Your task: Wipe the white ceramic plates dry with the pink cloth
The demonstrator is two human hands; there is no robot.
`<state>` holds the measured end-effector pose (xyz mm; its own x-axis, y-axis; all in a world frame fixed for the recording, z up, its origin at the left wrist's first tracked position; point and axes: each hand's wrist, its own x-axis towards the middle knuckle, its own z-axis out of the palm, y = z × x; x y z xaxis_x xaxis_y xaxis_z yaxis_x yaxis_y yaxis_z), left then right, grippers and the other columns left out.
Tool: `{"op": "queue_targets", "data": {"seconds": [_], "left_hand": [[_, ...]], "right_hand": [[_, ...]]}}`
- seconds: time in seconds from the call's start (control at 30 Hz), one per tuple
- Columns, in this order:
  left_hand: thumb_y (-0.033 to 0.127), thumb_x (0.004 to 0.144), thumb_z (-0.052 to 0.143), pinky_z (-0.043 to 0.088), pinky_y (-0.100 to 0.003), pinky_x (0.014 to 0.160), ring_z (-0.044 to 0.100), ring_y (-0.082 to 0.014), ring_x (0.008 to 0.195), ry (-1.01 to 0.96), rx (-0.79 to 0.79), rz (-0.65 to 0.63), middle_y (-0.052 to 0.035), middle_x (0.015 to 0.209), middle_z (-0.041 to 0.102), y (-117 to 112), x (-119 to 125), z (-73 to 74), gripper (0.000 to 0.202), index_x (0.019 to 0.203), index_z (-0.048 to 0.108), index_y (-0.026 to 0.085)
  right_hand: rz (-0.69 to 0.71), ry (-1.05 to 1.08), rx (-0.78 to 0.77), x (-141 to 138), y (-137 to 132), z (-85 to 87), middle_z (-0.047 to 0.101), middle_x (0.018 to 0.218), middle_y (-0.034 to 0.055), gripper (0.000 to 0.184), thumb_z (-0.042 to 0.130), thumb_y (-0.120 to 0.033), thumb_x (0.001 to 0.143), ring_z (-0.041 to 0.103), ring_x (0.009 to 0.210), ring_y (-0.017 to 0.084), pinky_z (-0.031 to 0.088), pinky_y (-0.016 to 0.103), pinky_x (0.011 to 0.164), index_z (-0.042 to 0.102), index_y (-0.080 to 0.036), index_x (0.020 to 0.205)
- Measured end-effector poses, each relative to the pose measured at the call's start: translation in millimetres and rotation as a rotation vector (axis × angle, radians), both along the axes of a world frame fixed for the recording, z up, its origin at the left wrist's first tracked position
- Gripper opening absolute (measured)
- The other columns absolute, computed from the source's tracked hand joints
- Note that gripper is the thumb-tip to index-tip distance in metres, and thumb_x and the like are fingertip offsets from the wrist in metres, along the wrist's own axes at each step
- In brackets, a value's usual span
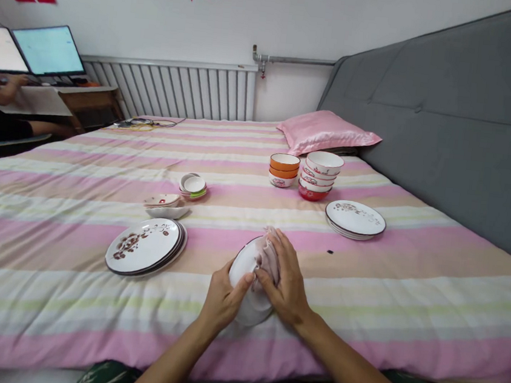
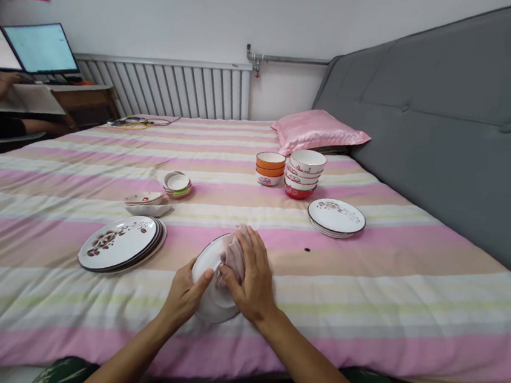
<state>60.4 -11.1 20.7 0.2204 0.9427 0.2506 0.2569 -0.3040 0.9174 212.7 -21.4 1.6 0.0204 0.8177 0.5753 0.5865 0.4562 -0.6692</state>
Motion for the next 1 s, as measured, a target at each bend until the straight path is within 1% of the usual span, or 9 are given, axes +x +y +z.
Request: {"op": "queue_targets", "data": {"seconds": [0.23,0.37,0.43,0.53,0.6,0.67,0.8,0.87,1.0], "left_hand": [[0.045,0.084,0.045,0.046,-0.031,0.083,0.06,-0.0252,0.099,0.022,0.07,-0.063,-0.0093,0.106,0.066,-3.0,-0.4,0.2,0.05,0.12,0.053,0.012],[0.057,0.083,0.038,0.048,-0.03,0.078,0.061,-0.0242,0.087,-0.009,0.078,-0.082,-0.0095,0.099,0.066,-1.8,-3.0,-5.5,0.059,0.116,0.055,0.012],[0.062,0.083,0.029,0.048,-0.03,0.074,0.061,-0.0233,0.083,-0.026,0.07,-0.072,-0.0096,0.096,0.066,-2.4,-4.9,-8.6,0.064,0.111,0.057,0.012],[0.065,0.083,0.016,0.049,-0.029,0.073,0.06,-0.0218,0.081,-0.05,0.047,-0.045,-0.0096,0.094,0.066,-4.8,-7.3,-10.9,0.071,0.104,0.061,0.014],[0.069,0.08,0.012,0.049,-0.028,0.072,0.06,-0.0211,0.078,-0.066,0.029,-0.039,-0.0094,0.092,0.066,-6.3,-7.8,-11.4,0.077,0.101,0.062,0.015],[0.073,0.076,0.01,0.049,-0.028,0.07,0.059,-0.021,0.075,-0.076,0.021,-0.045,-0.0096,0.088,0.066,-6.9,-7.2,-12.4,0.082,0.098,0.064,0.015],[0.076,0.073,0.009,0.048,-0.029,0.065,0.057,-0.0216,0.069,-0.069,0.045,-0.084,-0.0109,0.078,0.065,-6.5,-4.0,-15.1,0.088,0.089,0.066,0.011],[0.077,0.073,0.011,0.047,-0.031,0.071,0.058,-0.0237,0.074,-0.072,0.072,-0.108,-0.0125,0.083,0.066,-6.1,-2.3,-14.8,0.089,0.095,0.064,0.009],[0.078,0.072,0.02,0.044,-0.035,0.083,0.057,-0.0302,0.094,-0.106,0.062,-0.116,-0.0146,0.108,0.063,-5.5,-0.5,-11.0,0.09,0.117,0.056,0.009]], "right_hand": [[0.112,-0.129,0.18,3.2,-0.1,5.4,0.023,0.147,0.0015,0.056,0.048,-0.024,0.08,0.02,0.135,0.027,0.022,0.052,0.109,0.033,-0.026,0.135],[0.207,-0.26,0.249,-1.3,-1.6,3.1,0.029,0.145,0.0006,0.056,0.05,-0.026,0.079,0.02,0.135,0.028,0.025,0.052,0.108,0.037,-0.028,0.133],[0.268,-0.345,0.27,-6.1,-4.6,0.4,0.031,0.144,0.0007,0.057,0.05,-0.027,0.08,0.019,0.135,0.027,0.026,0.052,0.107,0.034,-0.028,0.135],[0.321,-0.423,0.313,-13.4,-10.0,-3.7,0.036,0.141,0.0028,0.062,0.049,-0.027,0.081,0.019,0.135,0.026,0.025,0.05,0.108,0.027,-0.024,0.139],[0.309,-0.432,0.34,-16.3,-12.3,-5.2,0.041,0.138,0.0042,0.062,0.05,-0.027,0.081,0.02,0.135,0.026,0.024,0.048,0.109,0.027,-0.022,0.139],[0.272,-0.449,0.359,-17.3,-12.7,-4.8,0.043,0.136,0.0041,0.058,0.05,-0.028,0.082,0.021,0.134,0.025,0.023,0.047,0.109,0.031,-0.023,0.137],[0.165,-0.462,0.365,-15.8,-8.7,1.7,0.043,0.137,0.0042,0.049,0.046,-0.028,0.084,0.022,0.134,0.025,0.024,0.047,0.108,0.039,-0.024,0.132],[0.117,-0.402,0.344,-14.1,-5.3,6.8,0.042,0.138,0.0064,0.047,0.045,-0.027,0.084,0.023,0.134,0.026,0.024,0.048,0.107,0.041,-0.021,0.13],[0.05,-0.235,0.231,-9.5,1.3,14.2,0.039,0.139,0.0069,0.045,0.042,-0.026,0.086,0.023,0.134,0.024,0.024,0.049,0.108,0.041,-0.019,0.13]]}}
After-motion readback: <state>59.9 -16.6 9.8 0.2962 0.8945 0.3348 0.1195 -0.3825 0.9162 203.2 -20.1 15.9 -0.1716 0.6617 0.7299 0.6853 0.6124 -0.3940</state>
